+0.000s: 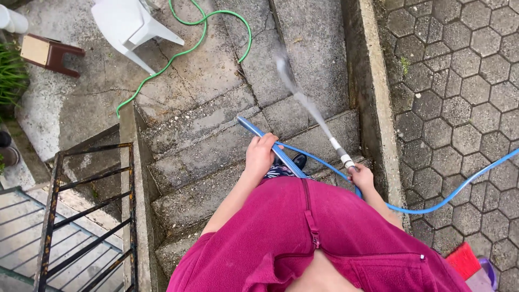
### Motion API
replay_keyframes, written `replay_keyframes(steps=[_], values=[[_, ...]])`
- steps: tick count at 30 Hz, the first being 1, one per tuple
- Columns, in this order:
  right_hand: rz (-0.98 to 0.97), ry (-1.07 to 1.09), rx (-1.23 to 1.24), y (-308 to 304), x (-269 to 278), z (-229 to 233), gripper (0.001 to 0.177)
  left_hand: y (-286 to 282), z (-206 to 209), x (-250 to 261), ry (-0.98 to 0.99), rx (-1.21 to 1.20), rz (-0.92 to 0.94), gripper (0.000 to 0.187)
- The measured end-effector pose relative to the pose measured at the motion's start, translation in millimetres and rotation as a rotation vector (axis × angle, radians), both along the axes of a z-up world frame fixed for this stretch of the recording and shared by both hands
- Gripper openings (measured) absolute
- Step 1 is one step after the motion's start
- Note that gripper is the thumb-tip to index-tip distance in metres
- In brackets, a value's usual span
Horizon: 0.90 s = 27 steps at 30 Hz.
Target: The person waters the ground and flowerbeds using a hose with a spray nozzle.
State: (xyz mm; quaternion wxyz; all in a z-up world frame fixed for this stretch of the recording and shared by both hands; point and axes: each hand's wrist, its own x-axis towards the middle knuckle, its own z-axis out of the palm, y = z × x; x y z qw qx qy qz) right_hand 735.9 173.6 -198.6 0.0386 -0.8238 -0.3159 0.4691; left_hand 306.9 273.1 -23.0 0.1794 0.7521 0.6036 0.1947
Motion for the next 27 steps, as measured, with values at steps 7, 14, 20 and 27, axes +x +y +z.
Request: replay_keyframes(steps=[7, 14, 20, 27], values=[[-0.248, 0.097, 0.162, -11, -38, 0, 0.044, 13, -4, -12, -0.046, 0.059, -0.061, 0.024], [-0.252, 0.085, 0.234, 3, -39, -11, 0.044, 3, 2, -26, -0.068, 0.086, 0.024, 0.032], [-0.255, 0.018, 0.314, 28, -25, 5, 0.041, 3, 0, -34, -0.068, 0.134, 0.016, 0.034], [-0.200, 0.121, 0.327, 65, -8, 32, 0.042, 8, 2, -34, -0.102, 0.153, -0.021, 0.031]])
